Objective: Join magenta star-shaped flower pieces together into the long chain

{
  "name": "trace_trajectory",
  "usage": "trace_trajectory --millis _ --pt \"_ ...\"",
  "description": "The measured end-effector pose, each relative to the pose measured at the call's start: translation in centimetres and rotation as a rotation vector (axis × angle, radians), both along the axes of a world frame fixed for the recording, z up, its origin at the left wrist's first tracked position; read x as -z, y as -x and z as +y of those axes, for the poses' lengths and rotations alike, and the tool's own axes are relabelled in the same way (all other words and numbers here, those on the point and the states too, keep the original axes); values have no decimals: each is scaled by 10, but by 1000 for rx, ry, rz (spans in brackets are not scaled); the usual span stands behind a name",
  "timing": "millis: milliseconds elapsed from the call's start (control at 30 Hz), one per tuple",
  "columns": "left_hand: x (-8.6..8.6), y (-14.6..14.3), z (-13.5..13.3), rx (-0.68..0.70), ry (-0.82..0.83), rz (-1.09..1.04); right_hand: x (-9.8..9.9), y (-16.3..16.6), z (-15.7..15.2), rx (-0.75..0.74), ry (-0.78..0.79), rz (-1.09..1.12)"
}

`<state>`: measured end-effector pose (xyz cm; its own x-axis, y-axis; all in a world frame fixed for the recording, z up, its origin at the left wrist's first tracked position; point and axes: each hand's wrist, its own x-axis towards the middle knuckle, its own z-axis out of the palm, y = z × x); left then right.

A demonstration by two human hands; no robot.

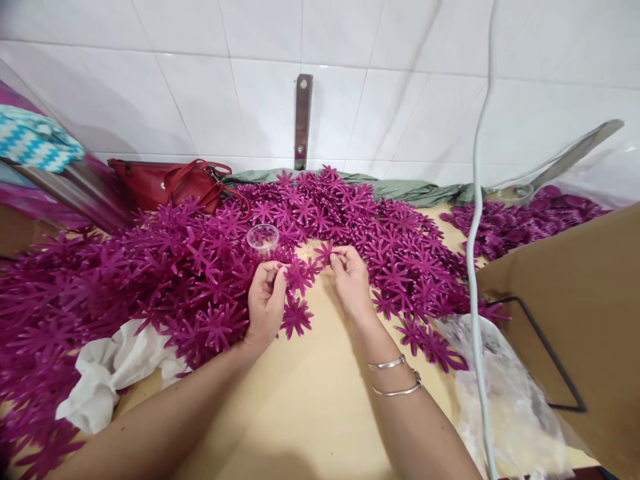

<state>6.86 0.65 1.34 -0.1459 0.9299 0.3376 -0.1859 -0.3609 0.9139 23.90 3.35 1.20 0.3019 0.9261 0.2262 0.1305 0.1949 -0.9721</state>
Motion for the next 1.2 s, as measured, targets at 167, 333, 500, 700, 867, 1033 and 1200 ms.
trace_trajectory --millis 167,333,500,700,867,1033,1200 --pt "-14 -7 -45 245 8 155 -7 5 -2 -114 66 273" --pt "-15 -19 -78 583 42 158 -18 7 -6 -216 134 615" --pt "-6 -22 -74 882 256 117 -16 6 -6 -181 127 474" --pt "-3 -17 -65 993 270 121 -18 17 -10 -287 125 211" --pt "-1 -17 -66 1009 225 128 -23 27 -19 -329 203 167" --pt "0 -17 -66 1027 233 131 -27 30 -24 -346 248 126" --pt "0 -18 -67 1022 231 138 -22 29 -21 -390 186 122"
